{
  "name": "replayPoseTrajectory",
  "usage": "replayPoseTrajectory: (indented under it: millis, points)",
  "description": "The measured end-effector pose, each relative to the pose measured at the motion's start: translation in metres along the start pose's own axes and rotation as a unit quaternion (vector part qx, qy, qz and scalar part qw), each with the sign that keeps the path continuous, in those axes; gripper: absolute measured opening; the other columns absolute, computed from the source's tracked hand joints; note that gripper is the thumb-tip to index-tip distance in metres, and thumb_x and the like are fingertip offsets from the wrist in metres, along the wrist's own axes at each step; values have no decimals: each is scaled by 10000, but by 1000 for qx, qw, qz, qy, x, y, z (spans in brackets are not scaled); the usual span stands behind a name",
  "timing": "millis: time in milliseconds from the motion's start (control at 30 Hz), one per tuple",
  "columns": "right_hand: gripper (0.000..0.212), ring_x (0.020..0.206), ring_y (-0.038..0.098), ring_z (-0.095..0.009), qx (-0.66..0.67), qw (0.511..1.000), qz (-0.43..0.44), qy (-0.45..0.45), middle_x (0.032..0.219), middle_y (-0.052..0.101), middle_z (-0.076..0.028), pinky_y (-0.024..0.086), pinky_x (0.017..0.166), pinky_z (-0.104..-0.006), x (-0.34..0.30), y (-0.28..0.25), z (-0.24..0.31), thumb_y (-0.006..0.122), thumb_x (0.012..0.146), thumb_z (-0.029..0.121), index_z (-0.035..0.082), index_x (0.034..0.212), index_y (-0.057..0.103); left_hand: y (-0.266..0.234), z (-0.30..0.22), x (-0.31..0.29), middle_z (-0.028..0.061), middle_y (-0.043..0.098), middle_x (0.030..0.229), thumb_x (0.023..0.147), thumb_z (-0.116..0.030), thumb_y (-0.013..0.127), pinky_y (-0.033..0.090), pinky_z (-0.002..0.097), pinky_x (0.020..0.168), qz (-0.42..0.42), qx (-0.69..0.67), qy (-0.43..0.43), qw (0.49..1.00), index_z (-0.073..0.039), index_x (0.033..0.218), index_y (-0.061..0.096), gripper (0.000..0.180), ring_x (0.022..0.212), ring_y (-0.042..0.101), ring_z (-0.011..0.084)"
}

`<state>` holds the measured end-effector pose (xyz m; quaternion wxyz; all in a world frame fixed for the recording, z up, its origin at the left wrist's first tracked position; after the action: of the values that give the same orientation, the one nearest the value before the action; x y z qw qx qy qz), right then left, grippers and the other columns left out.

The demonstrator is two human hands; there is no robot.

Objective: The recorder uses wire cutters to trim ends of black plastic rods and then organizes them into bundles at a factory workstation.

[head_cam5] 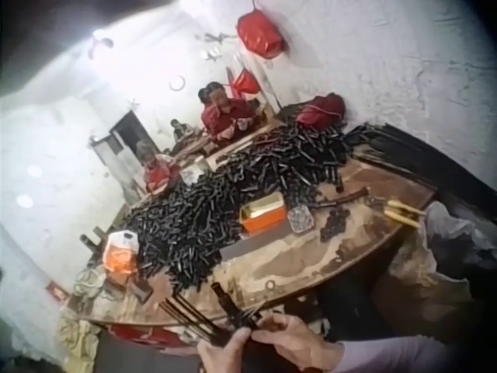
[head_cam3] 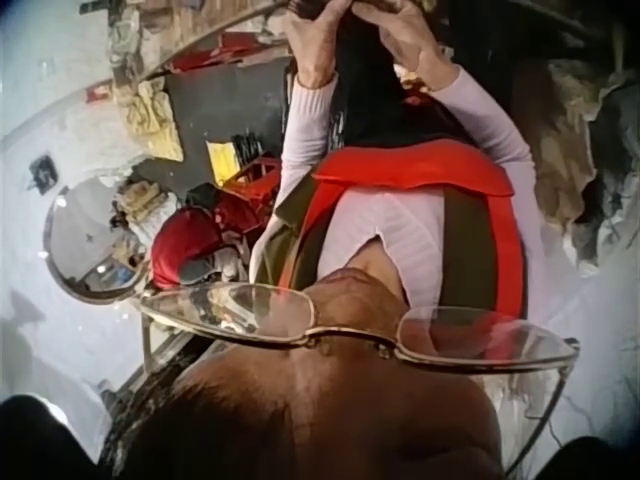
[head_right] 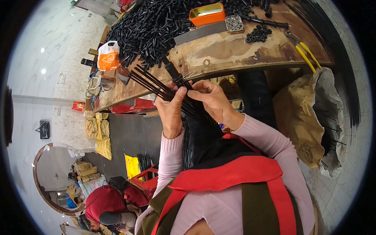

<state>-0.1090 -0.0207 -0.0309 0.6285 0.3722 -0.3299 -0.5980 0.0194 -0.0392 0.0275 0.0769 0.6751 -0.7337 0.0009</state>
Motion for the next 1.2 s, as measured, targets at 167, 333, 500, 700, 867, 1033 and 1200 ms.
replayPoseTrajectory:
  millis: [167, 333, 500, 700, 867, 1033, 1200]
  points:
    - [150, 946, 628, -115, 40, 998, 13, 55, 982, 679, -27, 491, 866, -242, 11, -5, -1, 724, 859, 9, 42, 996, 673, 1, 1, 1, 3, 637, 895, 844, -62, 760, 467, 209, 728, -17, 17, 11, 1000, 45, 1046, 643, 257, 795, 569, 77]
    - [146, 933, 640, -134, 65, 986, 38, 146, 983, 682, -33, 501, 858, -253, 28, -18, -5, 725, 862, 27, 38, 999, 677, -2, 2, 5, 26, 666, 932, 886, -59, 709, 474, 214, 730, 0, 51, 16, 999, 57, 1093, 644, 246, 807, 582, 76]
    - [135, 917, 644, -125, 67, 992, 11, 107, 976, 682, -31, 502, 870, -255, 17, -8, -13, 714, 869, 19, 38, 996, 672, 3, -3, 4, 54, 698, 973, 940, -110, 655, 487, 228, 757, 25, 79, 19, 996, 64, 1142, 634, 267, 847, 612, 96]
    - [115, 920, 623, -97, 27, 999, -17, 13, 985, 668, -23, 487, 878, -243, 2, -4, -15, 683, 889, -13, 26, 994, 659, 2, 3, -3, 61, 695, 947, 928, -118, 677, 489, 236, 777, 5, 85, 9, 996, 70, 1124, 628, 275, 852, 620, 108]
    - [157, 906, 601, -73, -51, 998, -6, -47, 981, 658, -23, 473, 851, -215, -2, 2, -16, 706, 886, 22, 1, 1033, 654, -2, 9, 0, 42, 683, 925, 891, -89, 721, 484, 231, 764, -15, 74, 19, 997, 60, 1085, 640, 257, 833, 605, 87]
    - [197, 906, 607, -78, -67, 997, -33, -29, 983, 663, -33, 477, 831, -210, -2, 0, -20, 716, 878, 27, -19, 1059, 652, -10, 11, 3, 35, 683, 922, 868, -58, 736, 480, 221, 753, 10, 14, -19, 1000, 52, 1077, 646, 253, 819, 605, 83]
    - [196, 907, 616, -85, -42, 999, -20, -24, 988, 674, -40, 481, 829, -211, 1, -2, -19, 706, 881, 12, -24, 1067, 657, -12, 8, 4, 164, 708, 1039, 883, -64, 706, 525, 302, 871, 30, 20, -34, 999, 85, 1094, 629, 269, 924, 678, 193]
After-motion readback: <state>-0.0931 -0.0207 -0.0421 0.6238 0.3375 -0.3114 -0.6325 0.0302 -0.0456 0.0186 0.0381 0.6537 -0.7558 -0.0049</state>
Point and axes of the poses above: each hand's wrist, its own x-axis towards the middle knuckle, its own y-axis out of the palm, z = x × y, the point moved 1 cm from there along x, towards the middle knuckle
